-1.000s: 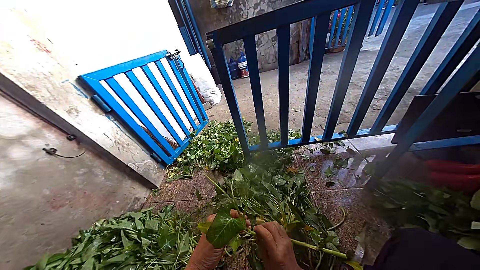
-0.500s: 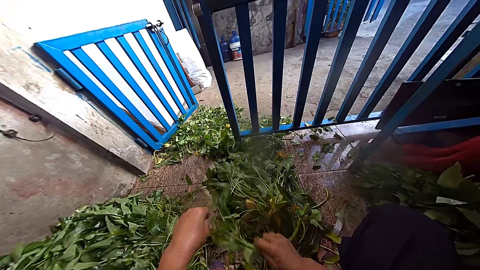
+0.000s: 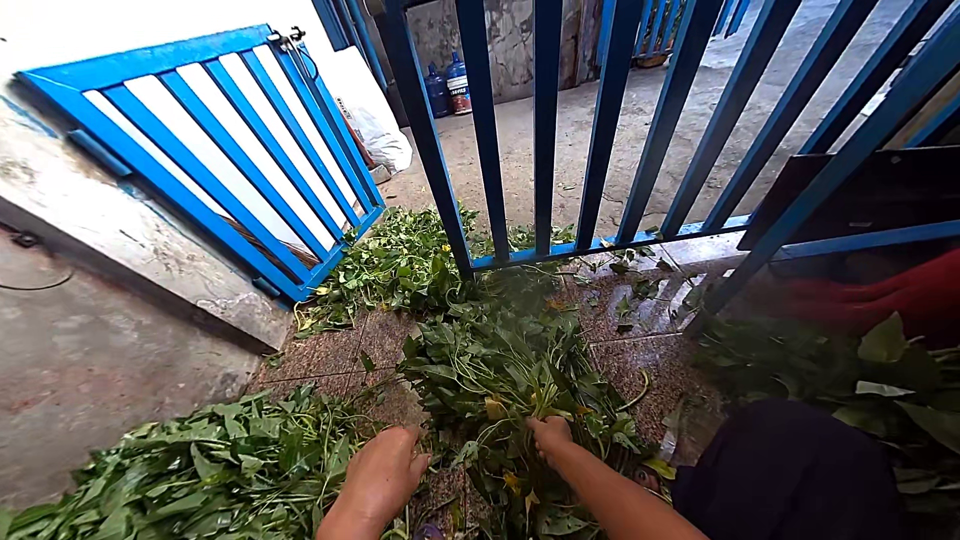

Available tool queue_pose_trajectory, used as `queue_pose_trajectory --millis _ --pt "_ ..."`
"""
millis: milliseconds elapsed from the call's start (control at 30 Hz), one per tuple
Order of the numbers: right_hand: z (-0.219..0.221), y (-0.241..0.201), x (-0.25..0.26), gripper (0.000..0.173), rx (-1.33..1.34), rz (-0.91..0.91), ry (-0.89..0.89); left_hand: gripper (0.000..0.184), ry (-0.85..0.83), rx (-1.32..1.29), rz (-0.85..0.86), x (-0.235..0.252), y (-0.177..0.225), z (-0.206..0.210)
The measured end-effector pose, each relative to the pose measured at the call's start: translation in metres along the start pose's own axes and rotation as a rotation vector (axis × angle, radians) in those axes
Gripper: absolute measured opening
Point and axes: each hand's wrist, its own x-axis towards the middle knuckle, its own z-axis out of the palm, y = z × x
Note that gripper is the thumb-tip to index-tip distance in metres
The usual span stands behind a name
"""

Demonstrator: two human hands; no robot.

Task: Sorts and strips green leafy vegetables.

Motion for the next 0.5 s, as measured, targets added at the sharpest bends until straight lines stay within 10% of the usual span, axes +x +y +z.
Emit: queue_pose_trajectory --millis 200,333,500 --pt "-0.002 0.000 -0.062 0.035 0.067 -0.476 0.066 0.043 0.028 -0.019 -0.003 0.000 -0.003 -0.001" --pt "-0.015 0.031 -0.050 0.029 0.054 -0.408 -0.052 0.037 0.108 -0.071 0.067 0.003 0.003 -0.001" --pt "-0.016 0.027 -0.095 0.025 0.156 -0.819 0.027 0.024 0.303 -0.512 0.345 0.010 0.014 0.009"
